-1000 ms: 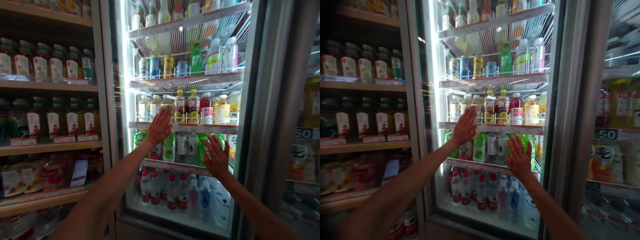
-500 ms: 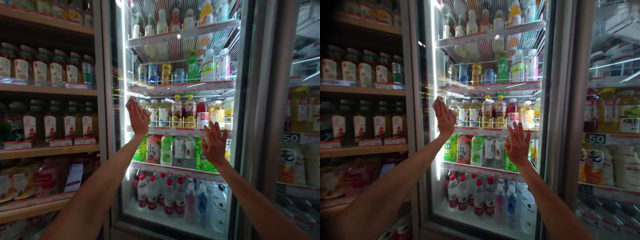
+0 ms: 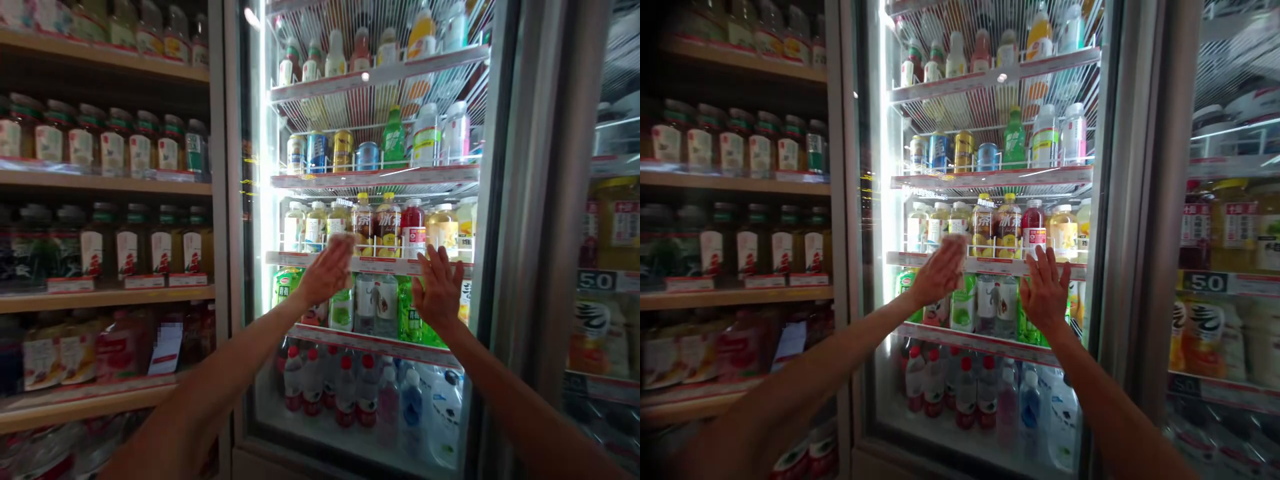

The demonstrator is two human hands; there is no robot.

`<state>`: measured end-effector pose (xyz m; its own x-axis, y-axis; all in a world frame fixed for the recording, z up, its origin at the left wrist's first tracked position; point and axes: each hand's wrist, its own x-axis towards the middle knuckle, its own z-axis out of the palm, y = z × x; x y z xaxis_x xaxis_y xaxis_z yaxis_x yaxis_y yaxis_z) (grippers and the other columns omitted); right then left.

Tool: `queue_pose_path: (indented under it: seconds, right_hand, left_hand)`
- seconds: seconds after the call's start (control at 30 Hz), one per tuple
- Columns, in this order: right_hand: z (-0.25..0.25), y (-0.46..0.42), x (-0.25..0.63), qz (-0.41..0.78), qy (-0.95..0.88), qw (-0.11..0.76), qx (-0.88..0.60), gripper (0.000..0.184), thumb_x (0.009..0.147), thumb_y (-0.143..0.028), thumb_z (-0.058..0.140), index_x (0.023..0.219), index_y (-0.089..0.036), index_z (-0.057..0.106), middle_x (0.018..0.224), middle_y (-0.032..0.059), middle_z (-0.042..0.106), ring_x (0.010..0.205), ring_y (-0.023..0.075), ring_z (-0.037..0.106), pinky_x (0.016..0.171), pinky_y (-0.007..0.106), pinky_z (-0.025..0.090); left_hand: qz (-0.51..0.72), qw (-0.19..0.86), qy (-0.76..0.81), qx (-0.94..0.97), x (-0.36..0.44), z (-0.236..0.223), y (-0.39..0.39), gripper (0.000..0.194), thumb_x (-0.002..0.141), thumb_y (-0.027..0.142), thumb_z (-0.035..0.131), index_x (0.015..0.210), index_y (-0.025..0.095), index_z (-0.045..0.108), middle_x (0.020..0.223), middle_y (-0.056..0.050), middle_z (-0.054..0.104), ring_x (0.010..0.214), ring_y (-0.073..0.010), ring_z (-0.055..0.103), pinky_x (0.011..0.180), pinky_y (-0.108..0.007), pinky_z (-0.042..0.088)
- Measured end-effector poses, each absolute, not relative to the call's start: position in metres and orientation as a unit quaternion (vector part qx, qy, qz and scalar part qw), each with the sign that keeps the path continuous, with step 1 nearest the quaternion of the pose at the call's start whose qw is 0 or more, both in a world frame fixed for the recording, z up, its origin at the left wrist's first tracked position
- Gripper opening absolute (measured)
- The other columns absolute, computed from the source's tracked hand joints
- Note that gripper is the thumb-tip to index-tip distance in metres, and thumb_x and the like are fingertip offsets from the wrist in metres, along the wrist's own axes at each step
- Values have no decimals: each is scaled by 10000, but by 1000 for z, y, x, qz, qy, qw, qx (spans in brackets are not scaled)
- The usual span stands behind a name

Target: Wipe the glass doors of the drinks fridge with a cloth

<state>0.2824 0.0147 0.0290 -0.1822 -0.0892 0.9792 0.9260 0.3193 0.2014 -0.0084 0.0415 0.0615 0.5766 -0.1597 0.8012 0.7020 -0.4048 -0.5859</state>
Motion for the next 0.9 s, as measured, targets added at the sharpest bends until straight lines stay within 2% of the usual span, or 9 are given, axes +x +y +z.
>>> queue_pose_path:
  seconds: [0.07,0.2,0.27,0.47,0.5,0.6,0.67,0.83,0.9]
  right_hand:
    - [29,15,283,-474,-608,537,-343,538,840,-277,433,1361,-202,322,1408,113,377,1339,252,267,1081,510,152]
    - [29,15,283,-474,-608,533,-349,527,841,-280,426,1355,-209,332,1405,109,384,1334,257,279,1079,514,159]
    - [28,15,283,-481,-602,533,-350,530,836,-282,439,1350,-202,342,1400,114,390,1334,262,278,1078,514,159]
    - [27,17,285,-469,-610,536,-348,530,834,-266,436,1350,-184,348,1405,112,383,1336,260,273,1082,512,155]
    - [27,17,286,-465,-614,535,-346,529,834,-267,433,1349,-179,352,1407,113,379,1335,266,273,1081,520,153]
    - [27,17,285,-460,-617,537,-345,513,841,-293,410,1335,-159,384,1409,118,373,1327,294,283,1077,537,148]
    - [26,16,283,-449,-613,547,-351,495,854,-324,389,1316,-153,424,1406,115,376,1323,303,287,1090,510,121]
    - [25,10,278,-418,-621,549,-372,484,876,-329,368,1315,-136,436,1417,110,354,1337,298,256,1109,438,58]
    - [27,8,281,-424,-628,536,-373,494,871,-318,388,1322,-118,421,1420,122,342,1345,293,239,1106,460,67]
  left_hand:
    - [-369,528,-158,-749,-13,56,43,621,876,306,397,1418,191,116,1487,-64,162,1365,-208,130,1104,-393,286]
    - [-609,483,-290,-558,-35,53,54,560,905,225,303,1421,172,90,1506,-64,33,1374,-225,46,1129,-442,215]
    - [-642,468,-313,-521,-32,44,55,557,908,211,280,1423,174,70,1507,-61,14,1375,-228,37,1133,-456,197]
    - [-336,514,-158,-773,-15,21,41,611,888,288,367,1423,191,88,1479,-66,197,1359,-229,164,1085,-417,317]
    - [-361,508,-176,-762,-20,22,41,604,891,268,354,1424,195,78,1479,-67,197,1361,-222,152,1090,-420,309]
    - [-574,444,-320,-609,-34,20,44,608,892,175,274,1422,162,-23,1499,-95,74,1370,-218,43,1118,-473,234]
    - [-615,410,-369,-563,-30,3,44,620,883,147,255,1416,142,-61,1500,-107,21,1367,-224,-9,1123,-508,186]
    - [-269,439,-195,-835,-11,-49,31,483,885,183,316,1366,154,285,1451,-54,285,1366,-172,105,1138,-387,211]
    - [-319,405,-239,-823,-20,-50,30,470,884,185,307,1351,139,310,1440,-65,308,1368,-170,91,1136,-388,208]
